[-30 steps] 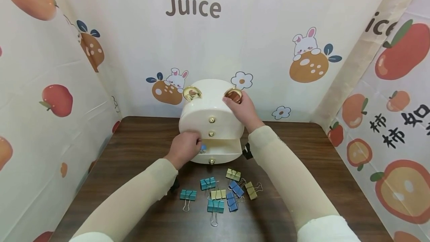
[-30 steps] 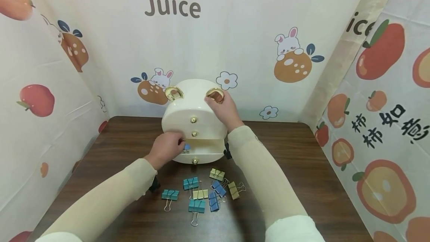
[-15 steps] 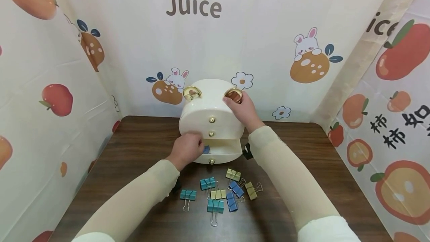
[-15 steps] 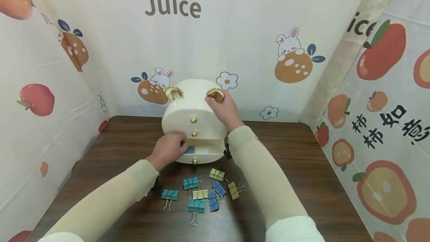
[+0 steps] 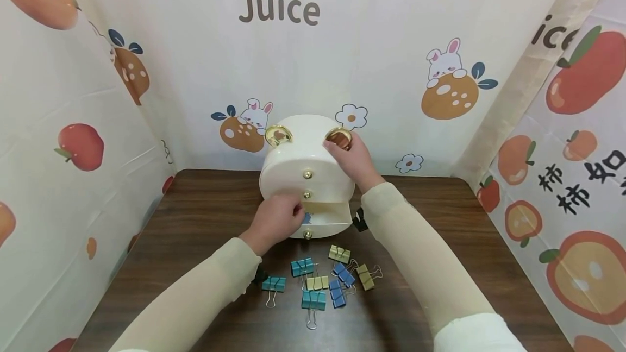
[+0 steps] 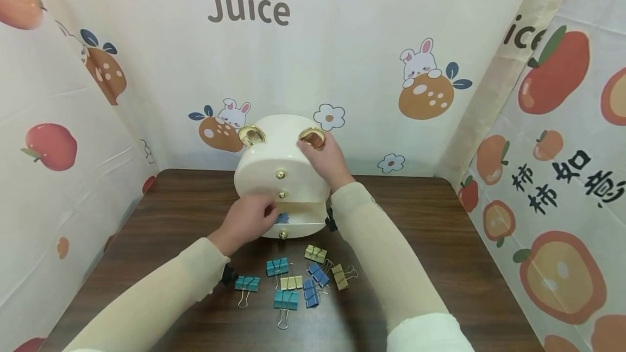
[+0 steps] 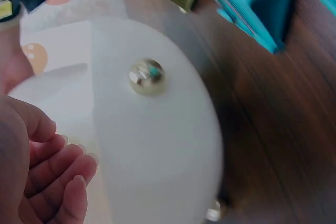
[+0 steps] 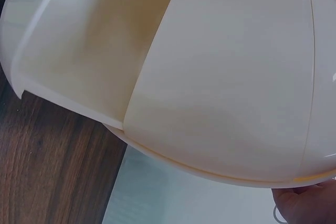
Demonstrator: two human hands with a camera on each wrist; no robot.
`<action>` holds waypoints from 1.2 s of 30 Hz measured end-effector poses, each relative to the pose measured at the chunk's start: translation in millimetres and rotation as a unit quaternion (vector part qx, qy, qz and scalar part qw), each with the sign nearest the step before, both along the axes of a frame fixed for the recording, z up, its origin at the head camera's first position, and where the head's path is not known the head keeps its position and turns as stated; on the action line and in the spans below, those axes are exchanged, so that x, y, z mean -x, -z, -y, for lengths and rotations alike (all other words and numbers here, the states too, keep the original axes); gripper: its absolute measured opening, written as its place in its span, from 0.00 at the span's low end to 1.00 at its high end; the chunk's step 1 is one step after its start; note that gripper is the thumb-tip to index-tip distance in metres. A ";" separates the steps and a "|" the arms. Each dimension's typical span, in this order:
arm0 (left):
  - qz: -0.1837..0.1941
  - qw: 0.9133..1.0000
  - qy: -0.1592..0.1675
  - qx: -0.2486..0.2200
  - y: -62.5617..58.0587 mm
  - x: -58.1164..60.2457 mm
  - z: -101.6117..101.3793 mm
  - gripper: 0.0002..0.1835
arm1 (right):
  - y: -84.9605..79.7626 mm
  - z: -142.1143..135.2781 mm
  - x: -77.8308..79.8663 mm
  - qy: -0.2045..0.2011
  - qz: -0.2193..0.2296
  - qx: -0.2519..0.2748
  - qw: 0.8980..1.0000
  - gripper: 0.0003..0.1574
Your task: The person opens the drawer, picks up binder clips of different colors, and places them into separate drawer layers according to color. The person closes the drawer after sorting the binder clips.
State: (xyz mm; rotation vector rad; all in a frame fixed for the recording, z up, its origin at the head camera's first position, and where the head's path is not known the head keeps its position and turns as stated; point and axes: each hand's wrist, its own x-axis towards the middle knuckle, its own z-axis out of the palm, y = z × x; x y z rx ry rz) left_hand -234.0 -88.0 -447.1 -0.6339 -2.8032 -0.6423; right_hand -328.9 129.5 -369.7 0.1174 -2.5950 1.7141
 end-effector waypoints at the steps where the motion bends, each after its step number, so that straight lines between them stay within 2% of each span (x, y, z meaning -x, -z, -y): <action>1: -0.006 1.000 0.006 -0.004 -1.9 -2.1 -2.0 0.11 | -0.1 0.0 0.0 0.000 -0.001 0.000 1.000 0.45; 6: -0.043 0.998 0.032 -0.026 -7.4 -13.4 -11.6 0.11 | -0.1 0.6 0.2 -0.001 -0.001 0.004 1.000 0.44; 9: -0.050 0.997 0.036 -0.045 -8.3 -22.5 -16.6 0.10 | 1.9 1.3 0.3 -0.002 0.001 0.006 1.000 0.44; 13: -0.036 0.994 0.040 -0.095 -8.7 -37.1 -24.8 0.09 | 4.4 2.1 0.3 -0.003 0.001 0.010 1.000 0.43; 17: -0.032 0.984 0.064 -0.161 -12.4 -54.1 -35.0 0.07 | 3.8 1.9 0.8 0.000 0.002 0.012 1.000 0.44; 19: -0.031 0.980 0.077 -0.180 -14.4 -61.8 -39.3 0.05 | 2.8 1.5 0.9 0.003 0.003 0.013 1.000 0.45; 22: -0.008 0.976 0.086 -0.198 -15.2 -73.9 -45.0 0.03 | 2.2 0.6 1.1 0.006 0.001 0.010 1.000 0.45; 25: 0.008 0.976 0.095 -0.196 -11.8 -88.1 -50.6 0.04 | 3.0 0.4 1.0 0.005 0.003 0.005 1.000 0.45; 30: 0.017 0.980 0.116 -0.163 2.2 -111.3 -59.3 0.08 | 5.1 0.9 1.0 0.004 0.009 0.002 1.000 0.45; 36: 0.031 0.983 0.128 -0.128 20.4 -122.9 -70.3 0.09 | 4.3 0.7 2.8 0.009 0.005 0.007 1.000 0.46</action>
